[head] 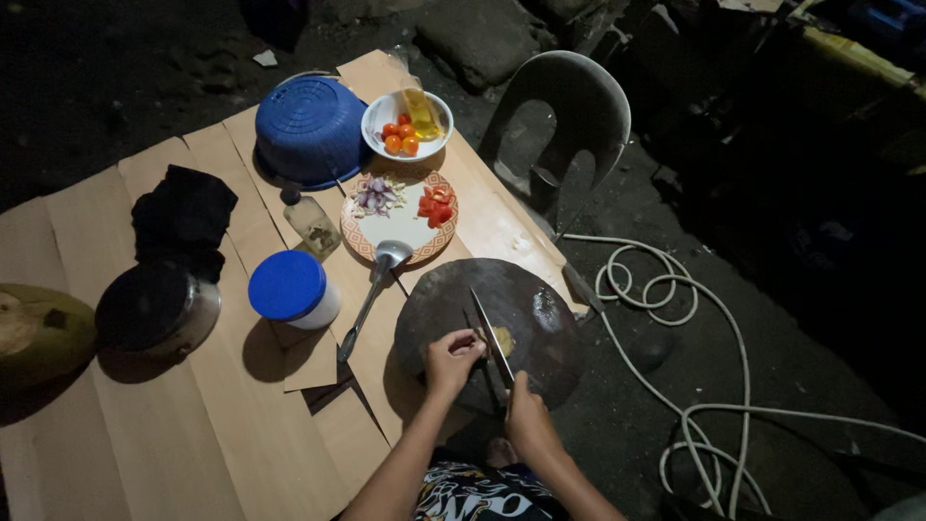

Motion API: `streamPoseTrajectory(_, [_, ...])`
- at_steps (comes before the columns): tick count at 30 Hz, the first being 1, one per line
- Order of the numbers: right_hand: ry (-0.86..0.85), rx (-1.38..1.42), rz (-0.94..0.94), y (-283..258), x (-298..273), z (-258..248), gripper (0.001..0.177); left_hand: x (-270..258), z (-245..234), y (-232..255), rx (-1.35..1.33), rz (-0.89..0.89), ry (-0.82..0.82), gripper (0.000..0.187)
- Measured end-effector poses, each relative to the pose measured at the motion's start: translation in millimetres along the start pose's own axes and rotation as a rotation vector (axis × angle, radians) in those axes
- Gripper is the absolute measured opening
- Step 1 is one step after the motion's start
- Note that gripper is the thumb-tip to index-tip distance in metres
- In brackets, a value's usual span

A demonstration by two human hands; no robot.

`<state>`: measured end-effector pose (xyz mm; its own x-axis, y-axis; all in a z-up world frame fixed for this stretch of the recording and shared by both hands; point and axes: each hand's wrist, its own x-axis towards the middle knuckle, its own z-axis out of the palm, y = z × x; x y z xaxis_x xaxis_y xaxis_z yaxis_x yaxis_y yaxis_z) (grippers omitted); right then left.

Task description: The person places ginger onto a cutting board and slices it using a knife.

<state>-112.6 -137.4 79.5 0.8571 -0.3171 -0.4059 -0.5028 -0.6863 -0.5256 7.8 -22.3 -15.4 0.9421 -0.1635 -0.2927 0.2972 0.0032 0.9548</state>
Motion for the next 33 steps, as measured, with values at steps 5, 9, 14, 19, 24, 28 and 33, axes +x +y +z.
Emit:
streamPoseTrajectory(5, [-0.123,0.04,0.084,-8,-2,-8,0.012,0,0,3,0.071,-0.103,0.001,0.029])
streamPoseTrajectory(9, [-0.115,0.043,0.067,-5,-1,-7,0.018,-4,2,-1,0.038,-0.084,0.01,0.023])
streamPoseTrajectory(14, [-0.137,0.003,0.088,-10,-2,-9,0.02,-4,-1,-8,0.158,0.019,0.069,0.022])
streamPoseTrajectory(19, [-0.127,0.041,-0.004,-13,-1,-11,0.022,-4,-4,-2,0.205,0.029,0.065,0.021])
streamPoseTrajectory(24, [-0.158,0.082,0.076,-5,14,-1,0.025,-7,-5,6,0.26,0.067,0.064,0.02])
streamPoseTrajectory(28, [-0.104,-0.048,-0.073,17,21,17,0.078,-7,-4,7,0.197,0.014,0.043,0.022])
streamPoseTrajectory(33, [-0.052,-0.018,-0.059,19,64,47,0.057,-8,-4,8,0.246,0.049,0.049,0.022])
